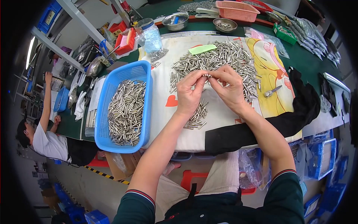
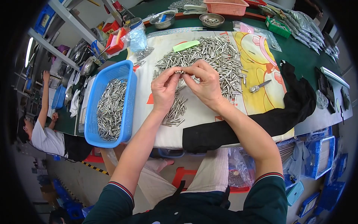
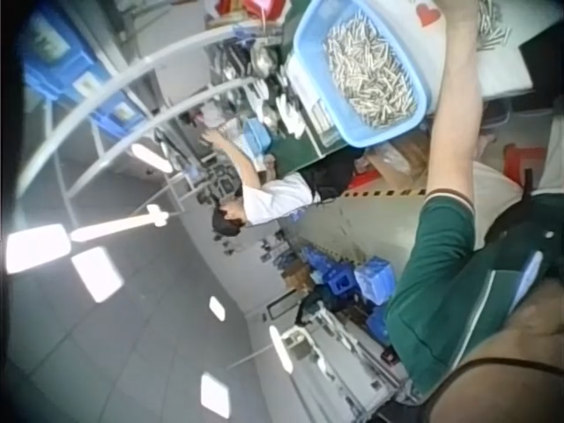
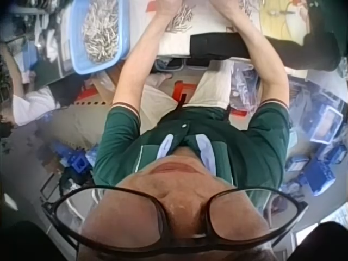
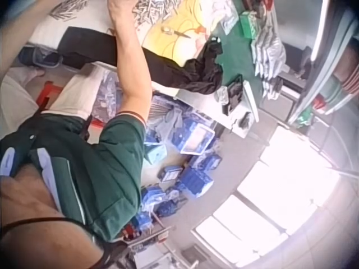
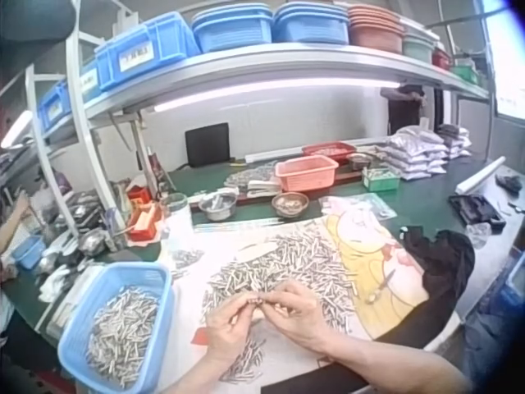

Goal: Sorting small metal pins and grouping them on a workbench at a manufacturing facility.

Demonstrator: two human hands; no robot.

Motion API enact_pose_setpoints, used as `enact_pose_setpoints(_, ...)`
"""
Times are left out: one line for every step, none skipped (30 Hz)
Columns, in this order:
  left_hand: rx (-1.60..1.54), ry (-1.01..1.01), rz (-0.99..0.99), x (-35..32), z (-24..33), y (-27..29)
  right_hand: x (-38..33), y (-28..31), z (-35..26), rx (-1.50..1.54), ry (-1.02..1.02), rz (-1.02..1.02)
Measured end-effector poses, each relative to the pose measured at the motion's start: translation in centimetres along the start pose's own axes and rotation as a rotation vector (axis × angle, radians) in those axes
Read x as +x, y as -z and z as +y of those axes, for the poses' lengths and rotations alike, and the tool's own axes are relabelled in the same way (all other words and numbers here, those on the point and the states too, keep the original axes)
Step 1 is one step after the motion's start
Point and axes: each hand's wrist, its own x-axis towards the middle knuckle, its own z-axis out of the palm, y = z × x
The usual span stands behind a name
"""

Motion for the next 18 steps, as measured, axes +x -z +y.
enact_pose_setpoints(-0.001,0.006,-0.001,0.00,0.00,0.00,-0.02,-0.03,0.02,-0.001,0.000,0.000)
enact_pose_setpoints(-0.002,0.006,-0.001,-0.01,-0.01,0.00,-0.04,-0.07,0.07,0.009,-0.006,0.001)
enact_pose_setpoints(0.002,0.009,-0.001,0.00,0.02,-0.01,-0.05,-0.09,0.08,0.020,-0.011,0.004)
enact_pose_setpoints(0.007,0.011,-0.001,0.00,0.05,-0.02,-0.03,-0.06,0.00,0.021,-0.011,0.004)
enact_pose_setpoints(0.007,0.011,-0.001,0.00,0.08,-0.04,0.01,0.00,-0.14,0.027,-0.030,-0.006)
enact_pose_setpoints(0.000,0.020,-0.001,-0.01,0.10,-0.04,0.04,0.02,-0.25,0.031,-0.050,-0.017)
enact_pose_setpoints(-0.008,0.029,0.000,-0.01,0.12,-0.04,0.06,0.04,-0.28,0.031,-0.051,-0.018)
enact_pose_setpoints(-0.008,0.030,0.000,-0.07,0.16,0.01,0.07,0.06,-0.29,0.056,-0.083,-0.036)
enact_pose_setpoints(-0.036,0.092,-0.008,-0.15,0.26,0.04,0.07,0.11,-0.26,0.080,-0.116,-0.056)
enact_pose_setpoints(-0.064,0.154,-0.015,-0.20,0.29,0.04,0.09,0.16,-0.24,0.079,-0.117,-0.056)
enact_pose_setpoints(-0.065,0.156,-0.016,-0.19,0.21,-0.03,0.12,0.22,-0.20,0.079,-0.145,-0.076)
enact_pose_setpoints(-0.187,0.235,-0.020,-0.14,0.21,-0.02,0.16,0.20,-0.21,0.081,-0.173,-0.096)
enact_pose_setpoints(-0.309,0.314,-0.024,-0.09,0.20,0.00,0.14,0.15,-0.12,0.082,-0.174,-0.097)
enact_pose_setpoints(-0.308,0.315,-0.022,-0.07,0.20,0.14,0.10,0.10,0.04,0.111,-0.269,-0.132)
enact_pose_setpoints(-0.345,0.408,-0.035,-0.01,0.34,0.26,0.04,0.14,0.15,0.136,-0.366,-0.167)
enact_pose_setpoints(-0.382,0.501,-0.047,0.02,0.44,0.28,0.06,0.28,0.17,0.135,-0.370,-0.169)
enact_pose_setpoints(-0.394,0.515,-0.051,0.06,0.37,0.19,0.19,0.49,0.08,0.158,-0.453,-0.205)
enact_pose_setpoints(-0.395,0.520,-0.050,0.07,0.31,0.19,0.27,0.61,0.10,0.182,-0.535,-0.241)
